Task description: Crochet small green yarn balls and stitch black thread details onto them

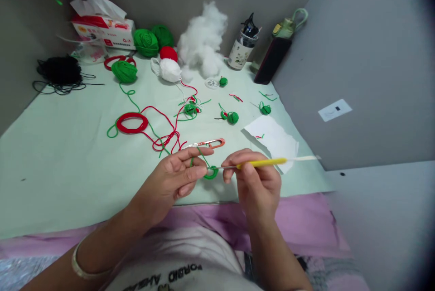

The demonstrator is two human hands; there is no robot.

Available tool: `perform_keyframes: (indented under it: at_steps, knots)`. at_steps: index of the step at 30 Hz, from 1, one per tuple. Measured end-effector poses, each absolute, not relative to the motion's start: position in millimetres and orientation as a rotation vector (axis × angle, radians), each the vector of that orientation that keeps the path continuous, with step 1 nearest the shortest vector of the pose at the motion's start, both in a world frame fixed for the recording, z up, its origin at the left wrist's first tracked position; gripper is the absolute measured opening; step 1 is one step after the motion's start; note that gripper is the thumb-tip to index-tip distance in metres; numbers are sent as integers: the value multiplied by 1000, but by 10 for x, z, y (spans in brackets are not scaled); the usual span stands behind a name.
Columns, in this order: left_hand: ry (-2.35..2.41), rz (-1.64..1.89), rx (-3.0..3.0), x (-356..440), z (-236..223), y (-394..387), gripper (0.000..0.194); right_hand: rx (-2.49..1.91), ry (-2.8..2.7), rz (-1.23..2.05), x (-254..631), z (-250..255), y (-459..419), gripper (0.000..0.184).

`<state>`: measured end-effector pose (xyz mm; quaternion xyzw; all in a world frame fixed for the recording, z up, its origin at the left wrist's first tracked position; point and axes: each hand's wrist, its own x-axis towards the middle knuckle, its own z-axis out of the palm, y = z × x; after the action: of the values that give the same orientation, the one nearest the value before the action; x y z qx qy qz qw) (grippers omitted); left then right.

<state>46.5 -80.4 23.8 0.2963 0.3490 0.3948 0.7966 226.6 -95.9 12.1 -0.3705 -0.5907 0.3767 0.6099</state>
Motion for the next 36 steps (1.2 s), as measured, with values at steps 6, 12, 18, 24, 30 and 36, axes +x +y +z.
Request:
perform_keyframes:
  at_steps: [6, 12, 18, 24, 30, 36]
  knots:
    - [814, 918, 739, 503, 241, -844, 40, -974, -1772, 364, 2229, 15, -998, 26]
    - [663, 787, 623, 469, 196, -812, 36, -949, -1698, 384, 2237, 4, -1013, 31]
    - [615, 752, 558, 406, 170, -779, 18, -792, -1138, 1042, 2304, 128, -933, 18]
    - [623, 768, 628, 468, 178, -807, 28, -820, -1325, 965, 2217, 82, -998, 17]
    - [635, 776, 671, 457, 170, -797, 25, -743, -1199, 1192, 2267, 113, -971, 18]
    - [709, 830, 657, 468, 184, -801, 34, -1000, -1685, 711, 2311, 106, -1072, 21]
